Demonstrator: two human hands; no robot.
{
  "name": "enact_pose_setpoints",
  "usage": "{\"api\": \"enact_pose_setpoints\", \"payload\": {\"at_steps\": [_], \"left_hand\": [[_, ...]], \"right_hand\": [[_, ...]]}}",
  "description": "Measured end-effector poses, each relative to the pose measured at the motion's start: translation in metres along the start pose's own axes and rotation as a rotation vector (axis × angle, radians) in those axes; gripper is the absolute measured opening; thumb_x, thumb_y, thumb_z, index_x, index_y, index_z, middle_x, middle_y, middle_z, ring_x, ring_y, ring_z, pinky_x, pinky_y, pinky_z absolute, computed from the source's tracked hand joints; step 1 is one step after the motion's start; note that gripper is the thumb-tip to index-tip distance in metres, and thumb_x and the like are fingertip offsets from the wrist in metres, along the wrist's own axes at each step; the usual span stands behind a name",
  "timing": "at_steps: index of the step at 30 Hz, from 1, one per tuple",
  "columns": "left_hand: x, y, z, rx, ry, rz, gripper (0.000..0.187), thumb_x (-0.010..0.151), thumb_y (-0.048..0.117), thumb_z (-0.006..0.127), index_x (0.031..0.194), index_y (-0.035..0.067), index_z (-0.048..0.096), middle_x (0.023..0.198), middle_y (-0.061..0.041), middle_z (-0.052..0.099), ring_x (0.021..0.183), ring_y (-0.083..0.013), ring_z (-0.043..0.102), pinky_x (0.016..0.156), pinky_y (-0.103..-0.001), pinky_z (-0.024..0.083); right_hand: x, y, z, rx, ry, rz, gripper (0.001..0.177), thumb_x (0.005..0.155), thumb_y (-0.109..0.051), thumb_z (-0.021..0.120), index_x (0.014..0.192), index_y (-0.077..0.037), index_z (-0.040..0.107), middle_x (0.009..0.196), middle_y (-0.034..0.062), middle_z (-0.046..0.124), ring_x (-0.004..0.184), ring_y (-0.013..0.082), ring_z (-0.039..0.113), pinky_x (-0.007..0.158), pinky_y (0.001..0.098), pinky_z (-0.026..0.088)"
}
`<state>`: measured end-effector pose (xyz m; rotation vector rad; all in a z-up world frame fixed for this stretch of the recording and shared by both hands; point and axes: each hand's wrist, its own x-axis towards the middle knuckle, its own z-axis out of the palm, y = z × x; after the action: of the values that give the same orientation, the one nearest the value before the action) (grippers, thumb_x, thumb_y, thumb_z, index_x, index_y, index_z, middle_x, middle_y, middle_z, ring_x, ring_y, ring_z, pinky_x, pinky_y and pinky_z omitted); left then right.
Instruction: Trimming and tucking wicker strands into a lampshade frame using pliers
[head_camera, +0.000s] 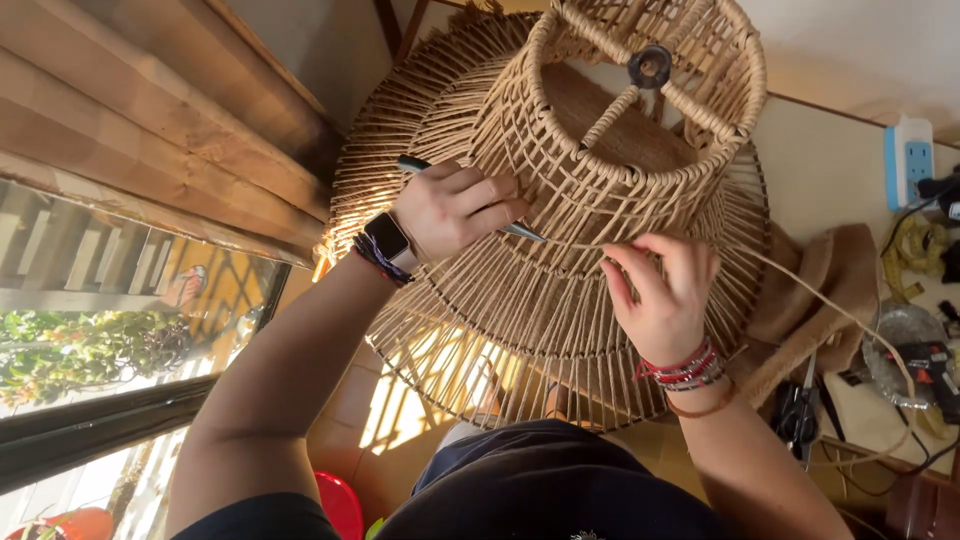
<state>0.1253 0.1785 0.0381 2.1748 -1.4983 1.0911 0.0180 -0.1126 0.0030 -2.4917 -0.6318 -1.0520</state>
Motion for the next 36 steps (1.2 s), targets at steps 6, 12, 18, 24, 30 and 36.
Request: {"api": "enact_pose_setpoints", "payload": {"at_steps": [6, 12, 18, 24, 30, 36], "left_hand": [[-0.005, -0.011, 0.007, -0.009, -0.015, 0.060, 0.010, 0.103, 0.025, 0.060, 0.105, 0.022, 0.070, 0.103, 0.001, 0.062, 0.078, -0.0146, 0.064, 0.068, -0.029, 0.053], [-0.001, -0.014, 0.014, 0.006, -0.039, 0.087, 0.008, 0.102, 0.022, 0.061, 0.100, 0.020, 0.068, 0.093, -0.001, 0.058, 0.074, -0.0175, 0.063, 0.066, -0.031, 0.051], [0.009, -0.026, -0.002, -0.169, -0.341, 0.035, 0.017, 0.086, 0.022, 0.075, 0.100, 0.018, 0.068, 0.096, 0.000, 0.060, 0.080, -0.0211, 0.067, 0.071, -0.033, 0.056], [0.016, -0.018, -0.009, -0.177, -0.506, -0.114, 0.017, 0.080, 0.028, 0.072, 0.094, 0.022, 0.065, 0.097, 0.004, 0.059, 0.082, -0.0188, 0.069, 0.068, -0.036, 0.058], [0.008, 0.018, 0.021, 0.088, -0.197, -0.247, 0.012, 0.082, 0.016, 0.065, 0.093, 0.022, 0.069, 0.093, -0.001, 0.061, 0.066, -0.0170, 0.068, 0.052, -0.028, 0.054], [-0.054, 0.042, 0.057, -0.068, -0.088, -0.229, 0.033, 0.083, 0.030, 0.070, 0.115, 0.022, 0.066, 0.108, 0.000, 0.059, 0.086, -0.0184, 0.070, 0.072, -0.033, 0.059]], "right_hand": [[-0.008, -0.007, 0.022, -0.127, -0.006, 0.053, 0.018, 0.086, -0.019, 0.086, 0.100, -0.019, 0.074, 0.096, 0.0029, 0.049, 0.092, 0.0244, 0.050, 0.091, 0.0479, 0.041], [0.000, -0.012, 0.014, -0.228, -0.027, 0.034, 0.010, 0.094, -0.023, 0.082, 0.096, -0.018, 0.073, 0.092, 0.0019, 0.046, 0.087, 0.0252, 0.052, 0.084, 0.0459, 0.041], [0.009, -0.013, 0.003, -0.399, -0.167, -0.077, 0.011, 0.101, -0.029, 0.071, 0.096, -0.019, 0.074, 0.087, 0.0001, 0.046, 0.078, 0.0218, 0.052, 0.076, 0.0400, 0.036], [0.007, -0.007, 0.004, -0.412, -0.322, -0.186, 0.003, 0.094, -0.015, 0.067, 0.093, -0.017, 0.069, 0.080, 0.0013, 0.045, 0.077, 0.0245, 0.052, 0.070, 0.0397, 0.036], [0.014, -0.020, -0.002, -0.277, -0.299, -0.032, 0.003, 0.092, -0.016, 0.074, 0.090, -0.014, 0.074, 0.084, 0.0036, 0.051, 0.081, 0.0279, 0.056, 0.072, 0.0416, 0.042], [-0.040, 0.041, -0.006, -0.124, -0.033, 0.132, 0.030, 0.097, -0.026, 0.075, 0.122, -0.009, 0.071, 0.111, 0.0098, 0.056, 0.107, 0.0352, 0.057, 0.104, 0.0514, 0.040]]}}
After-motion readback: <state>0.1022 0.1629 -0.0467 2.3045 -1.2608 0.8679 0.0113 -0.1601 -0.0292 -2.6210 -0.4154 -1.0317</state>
